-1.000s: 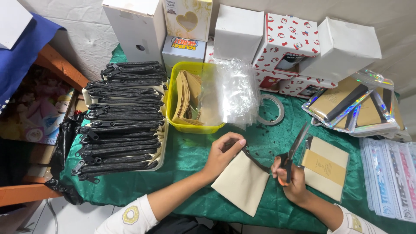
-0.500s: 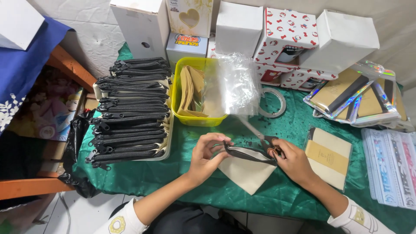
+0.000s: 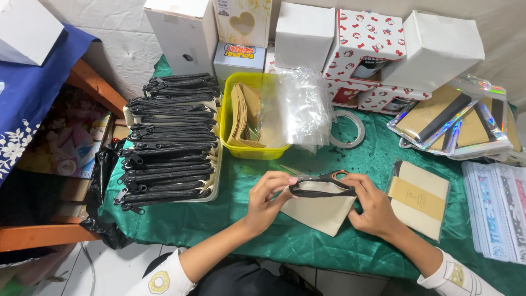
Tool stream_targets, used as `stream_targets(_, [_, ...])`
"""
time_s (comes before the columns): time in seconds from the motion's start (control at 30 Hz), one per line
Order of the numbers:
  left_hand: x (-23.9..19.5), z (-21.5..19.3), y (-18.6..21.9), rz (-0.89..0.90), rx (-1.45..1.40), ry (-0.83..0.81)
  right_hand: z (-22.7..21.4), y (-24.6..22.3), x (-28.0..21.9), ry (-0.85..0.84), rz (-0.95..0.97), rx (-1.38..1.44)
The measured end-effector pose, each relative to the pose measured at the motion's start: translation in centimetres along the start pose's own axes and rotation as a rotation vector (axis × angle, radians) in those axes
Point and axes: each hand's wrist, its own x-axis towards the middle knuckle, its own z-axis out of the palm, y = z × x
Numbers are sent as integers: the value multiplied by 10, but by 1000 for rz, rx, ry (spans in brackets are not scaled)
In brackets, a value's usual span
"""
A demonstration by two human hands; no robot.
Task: Trimming the edges of small fabric or paper pouches using scissors at a gift wrapping station.
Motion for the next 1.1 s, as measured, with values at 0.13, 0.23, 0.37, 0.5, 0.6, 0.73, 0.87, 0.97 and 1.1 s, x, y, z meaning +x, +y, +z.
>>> stream_targets(0.13, [10, 2, 9, -4, 123, 15, 19, 25, -16, -58, 50, 442])
stream_targets(0.23, [10, 0, 9, -183, 91, 49, 11, -8, 0, -99, 201, 642])
stream_targets(0.37, [6, -1, 1, -286, 24, 67, -1, -38, 19, -4, 452, 782])
stream_targets(0.5, [12, -4, -2, -376, 22, 74, -3, -33, 44, -75, 595, 860])
stream_targets(0.6, [16, -2, 5, -447, -2, 117, 30, 34, 27, -25, 725, 889])
stream_targets(0.73, [20, -1, 1, -506, -27, 131, 30, 37, 18, -45, 730, 882])
stream_targets(0.87, [16, 3, -1, -611, -132, 75, 15, -10, 44, 15, 685, 1012])
stream_targets(0.97, [19, 1, -2, -681, -165, 16, 11, -19, 52, -47, 618, 1012])
stream_targets(1.1, [22, 0, 6, -735, -65, -119, 15, -21, 44, -160, 584, 923])
